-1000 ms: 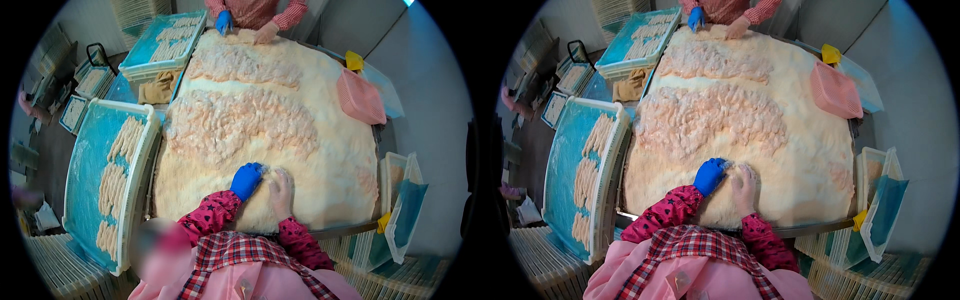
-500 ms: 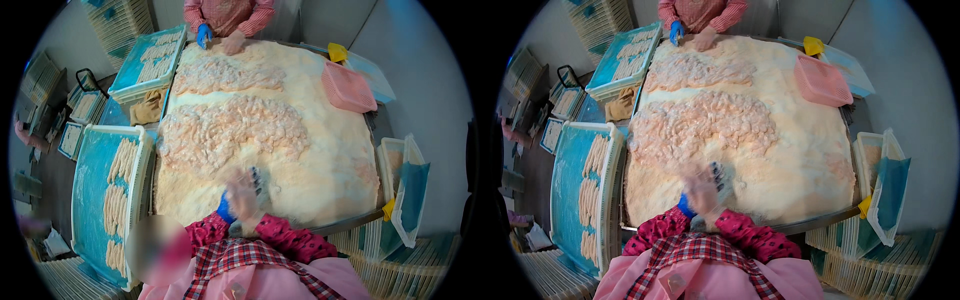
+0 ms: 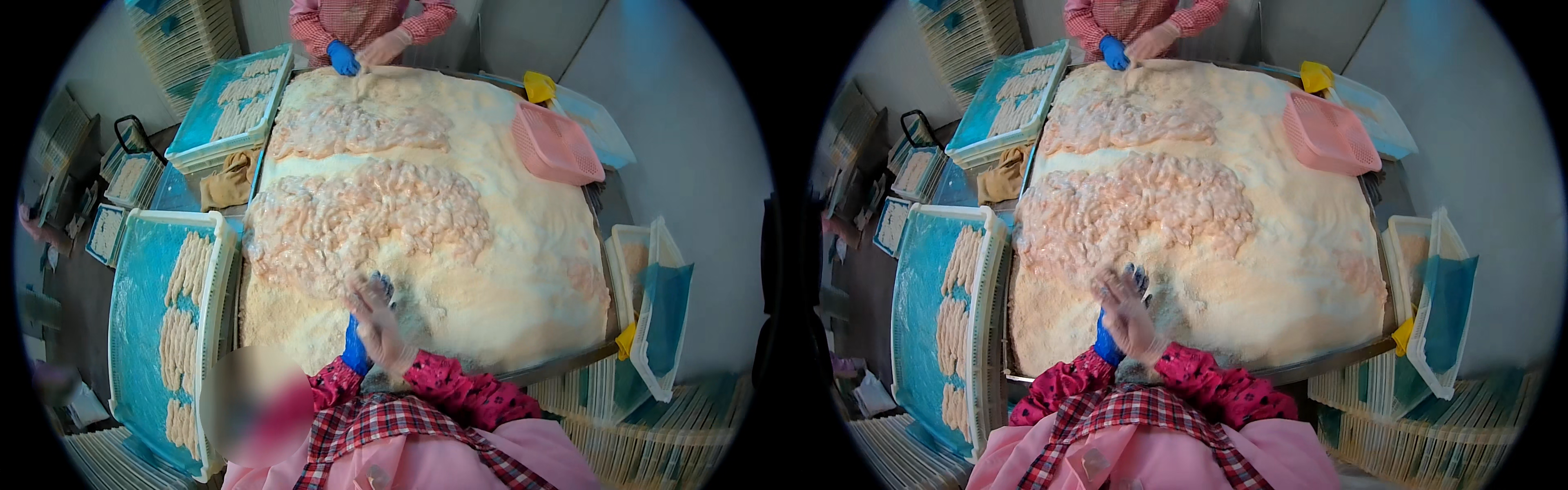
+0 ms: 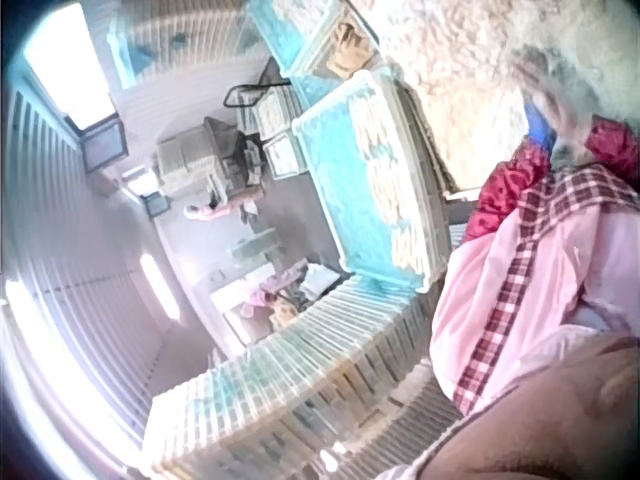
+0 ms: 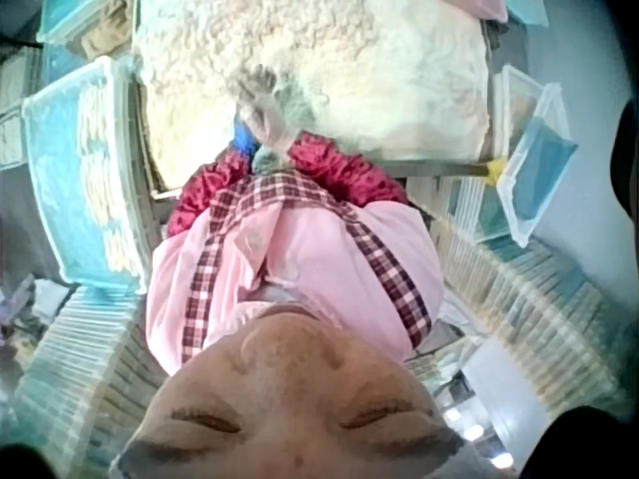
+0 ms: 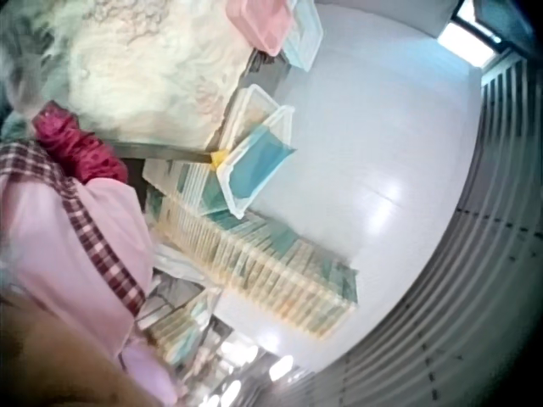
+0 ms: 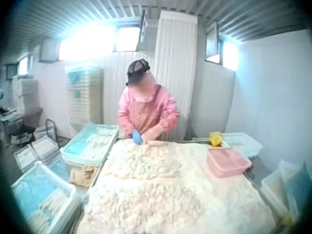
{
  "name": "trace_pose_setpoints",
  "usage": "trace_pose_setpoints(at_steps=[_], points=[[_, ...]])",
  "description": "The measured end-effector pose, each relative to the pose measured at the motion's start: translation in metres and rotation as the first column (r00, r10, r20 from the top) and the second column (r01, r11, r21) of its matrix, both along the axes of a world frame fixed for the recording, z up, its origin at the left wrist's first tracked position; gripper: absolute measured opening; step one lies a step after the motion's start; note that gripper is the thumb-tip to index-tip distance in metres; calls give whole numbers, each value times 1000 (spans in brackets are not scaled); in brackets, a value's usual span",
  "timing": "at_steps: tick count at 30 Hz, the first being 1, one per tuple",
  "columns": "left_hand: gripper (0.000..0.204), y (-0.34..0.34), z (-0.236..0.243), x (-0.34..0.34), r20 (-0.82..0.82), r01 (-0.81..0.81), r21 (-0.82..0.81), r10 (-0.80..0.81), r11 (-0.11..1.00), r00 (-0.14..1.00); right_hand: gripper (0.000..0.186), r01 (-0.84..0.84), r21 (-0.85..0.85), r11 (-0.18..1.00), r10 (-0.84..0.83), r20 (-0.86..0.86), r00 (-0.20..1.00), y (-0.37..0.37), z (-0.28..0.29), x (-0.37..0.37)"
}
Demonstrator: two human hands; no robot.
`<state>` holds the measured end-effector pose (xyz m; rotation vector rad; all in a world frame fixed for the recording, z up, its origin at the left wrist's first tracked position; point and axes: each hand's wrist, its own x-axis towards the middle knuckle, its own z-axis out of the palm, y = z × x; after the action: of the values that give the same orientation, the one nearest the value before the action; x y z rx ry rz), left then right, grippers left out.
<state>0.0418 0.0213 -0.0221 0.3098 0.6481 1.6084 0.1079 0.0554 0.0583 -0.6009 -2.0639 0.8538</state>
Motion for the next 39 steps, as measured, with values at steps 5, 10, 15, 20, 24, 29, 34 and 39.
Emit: trace_pose_setpoints(at_steps=[5, 10, 15, 20, 24, 29, 34, 39], points=[[50, -17, -14, -57, 426, 61, -116, -6, 991, 905, 54, 281, 156, 947, -315, 283, 906, 42, -5, 20], [53, -66, 34, -150, 642, -90, 188, -53, 978, 765, 25, 226, 484, 846, -445, 407, 797, 127, -60, 80], [50, -192, 99, -285, -280, -786, 94, 774, 611, 568, 23, 111, 574, 811, -435, 467, 770, 112, -28, 89], [47, -365, 54, -394, -952, -843, -84, 208, 532, 226, 19, 152, 599, 786, -480, 437, 761, 128, -36, 79], [46, -384, 39, -417, -956, -837, -98, 182, 538, 229, 11, 421, 329, 845, -532, 449, 718, 145, -47, 99], [42, -267, 91, -343, -955, -754, 26, 238, 656, 174, 13, 157, 292, 943, -307, 589, 748, 95, -37, 91], [40, -130, 89, -196, -994, -256, 106, 103, 961, -23, 37, 354, -250, 901, -167, 554, 816, 56, -23, 126], [55, -50, 25, -71, -950, 224, -125, -52, 967, -307, 32, 329, -119, 937, -229, 500, 835, 39, -32, 102]])
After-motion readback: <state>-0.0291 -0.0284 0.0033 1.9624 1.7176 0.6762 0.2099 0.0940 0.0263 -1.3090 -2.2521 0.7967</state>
